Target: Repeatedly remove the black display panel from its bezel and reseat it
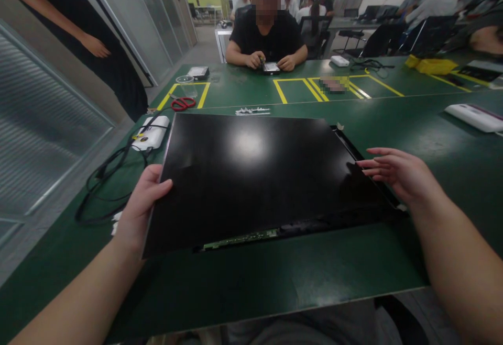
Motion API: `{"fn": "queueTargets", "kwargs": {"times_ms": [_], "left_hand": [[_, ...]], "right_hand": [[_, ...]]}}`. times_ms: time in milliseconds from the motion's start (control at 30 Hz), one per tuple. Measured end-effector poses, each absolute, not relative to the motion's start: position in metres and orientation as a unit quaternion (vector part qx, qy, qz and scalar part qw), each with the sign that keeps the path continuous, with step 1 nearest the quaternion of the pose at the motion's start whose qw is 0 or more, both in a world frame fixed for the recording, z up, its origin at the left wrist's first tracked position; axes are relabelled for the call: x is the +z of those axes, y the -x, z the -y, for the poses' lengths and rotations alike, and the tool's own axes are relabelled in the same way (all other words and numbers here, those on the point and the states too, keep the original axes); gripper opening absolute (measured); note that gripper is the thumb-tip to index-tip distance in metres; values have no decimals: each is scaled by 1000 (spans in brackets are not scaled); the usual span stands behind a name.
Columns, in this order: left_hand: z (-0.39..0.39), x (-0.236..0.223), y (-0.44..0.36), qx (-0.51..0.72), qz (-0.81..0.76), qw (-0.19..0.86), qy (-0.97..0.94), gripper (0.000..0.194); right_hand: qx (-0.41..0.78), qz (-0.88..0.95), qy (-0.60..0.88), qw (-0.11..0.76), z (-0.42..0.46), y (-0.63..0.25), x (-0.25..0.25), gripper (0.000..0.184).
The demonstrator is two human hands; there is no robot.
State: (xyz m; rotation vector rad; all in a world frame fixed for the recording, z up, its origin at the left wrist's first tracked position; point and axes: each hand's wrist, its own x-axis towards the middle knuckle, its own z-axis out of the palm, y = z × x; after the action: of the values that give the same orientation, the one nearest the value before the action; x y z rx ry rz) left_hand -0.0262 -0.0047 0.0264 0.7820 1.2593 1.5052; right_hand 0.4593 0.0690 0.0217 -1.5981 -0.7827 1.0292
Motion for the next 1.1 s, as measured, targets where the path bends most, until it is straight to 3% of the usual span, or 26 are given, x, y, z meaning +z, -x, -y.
{"fn": "queueTargets", "kwargs": {"times_ms": [133, 300, 500, 933, 1100], "left_hand": [[-6, 17, 36, 578, -556, 518, -297, 54], [4, 23, 14, 618, -547, 472, -311, 44], [13, 32, 1, 625, -542, 461, -321, 46], [11, 24, -2, 584, -545, 501, -333, 55], [7, 20, -5, 568, -536, 532, -326, 71]], "right_hand": [[408, 323, 669, 531, -69, -459, 22, 22], [387, 321, 690, 521, -69, -457, 22, 19], [380, 339, 699, 502, -69, -455, 21, 12], [338, 362, 717, 491, -67, -455, 21, 21], [323, 373, 721, 487, -68, -456, 19, 22]]}}
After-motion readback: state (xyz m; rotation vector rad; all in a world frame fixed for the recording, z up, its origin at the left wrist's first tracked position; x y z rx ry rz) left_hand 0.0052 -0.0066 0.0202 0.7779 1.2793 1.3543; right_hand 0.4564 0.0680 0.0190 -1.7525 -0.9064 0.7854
